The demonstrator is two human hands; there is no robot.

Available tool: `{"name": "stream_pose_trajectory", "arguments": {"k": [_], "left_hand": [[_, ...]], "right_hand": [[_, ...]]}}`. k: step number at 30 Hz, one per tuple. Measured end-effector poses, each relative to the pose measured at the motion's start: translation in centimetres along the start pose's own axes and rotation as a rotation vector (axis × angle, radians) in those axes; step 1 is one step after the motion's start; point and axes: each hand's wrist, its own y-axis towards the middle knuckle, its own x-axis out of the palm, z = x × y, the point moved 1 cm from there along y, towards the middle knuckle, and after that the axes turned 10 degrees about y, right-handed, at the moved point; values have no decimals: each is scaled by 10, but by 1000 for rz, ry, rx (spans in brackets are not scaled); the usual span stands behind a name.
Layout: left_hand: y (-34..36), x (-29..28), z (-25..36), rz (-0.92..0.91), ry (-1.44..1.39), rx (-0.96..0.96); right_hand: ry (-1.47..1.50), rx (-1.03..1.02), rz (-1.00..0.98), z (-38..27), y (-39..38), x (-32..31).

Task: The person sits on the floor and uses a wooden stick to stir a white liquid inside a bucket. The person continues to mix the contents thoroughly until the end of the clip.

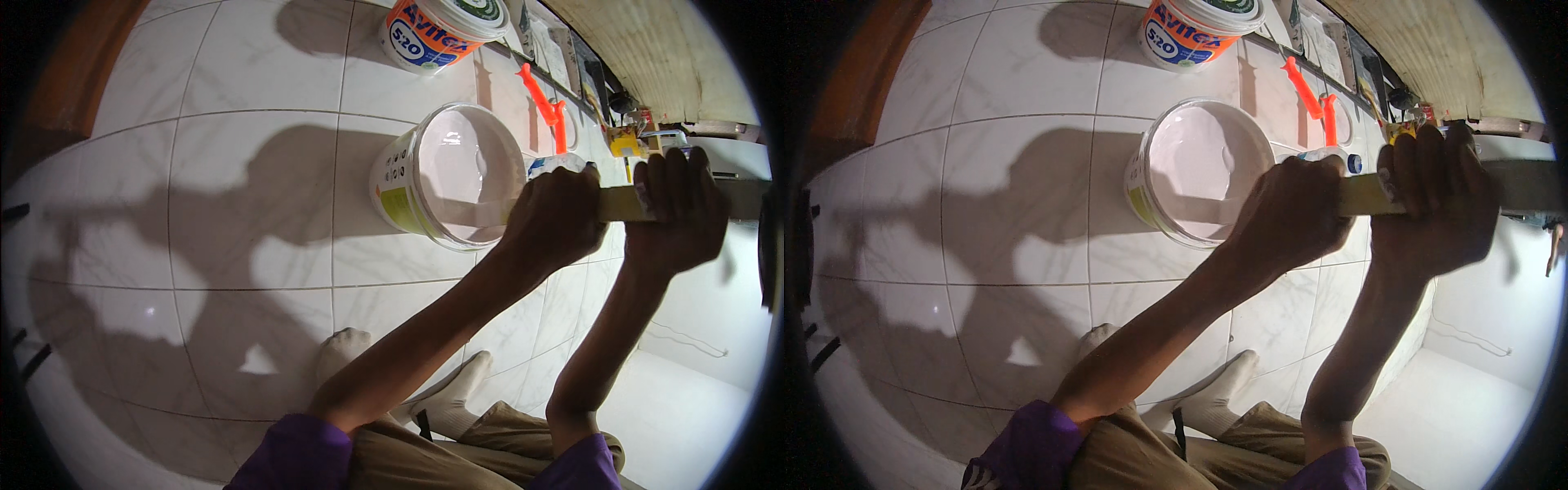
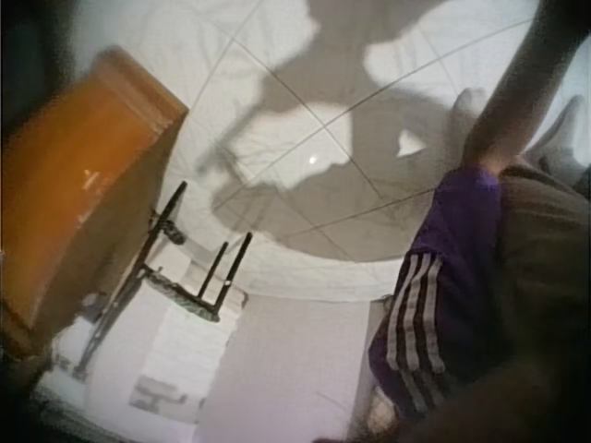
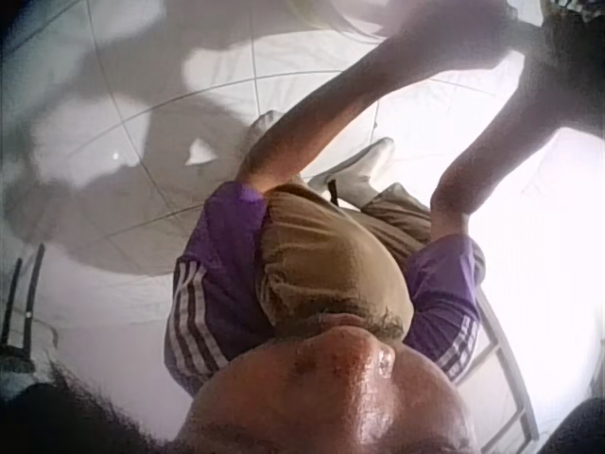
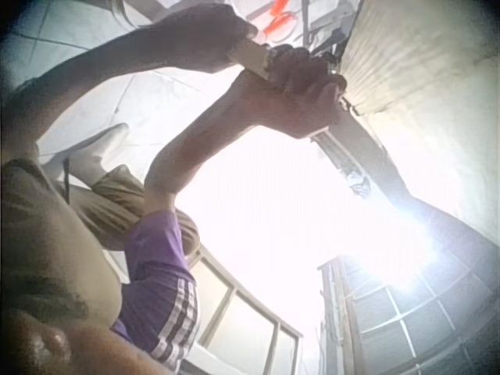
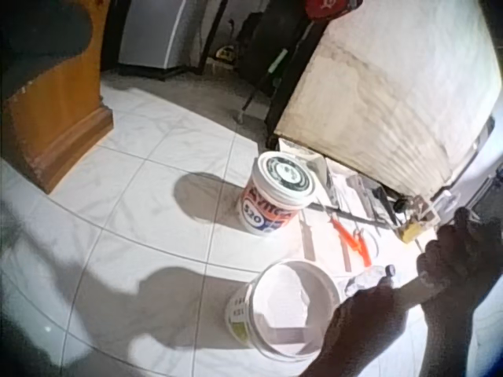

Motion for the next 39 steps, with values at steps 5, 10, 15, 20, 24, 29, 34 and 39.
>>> {"name": "stream_pose_trajectory", "arguments": {"k": [5,10,15,20,24,29,34,39], "left_hand": [[13,-18,-9,121,224,-21],[35,-6,-27,328,171,176],[25,15,-18,190,6,164],[-1,1,0,62,-65,39],[8,-18,-2,80,127,-45],[37,-12,-24,228,260,47],[44,8,-25,219,133,219],[19,17,-5,45,-2,121]], "right_hand": [[23,-115,12,22,22,-2],[95,-216,-110,27,25,-10],[19,-140,-113,11,5,-13],[80,27,-170,-1,-2,4],[108,-29,6,13,17,15],[128,-172,24,31,37,-7],[186,-208,-125,21,23,-31],[92,-167,-76,4,-6,-19]]}}
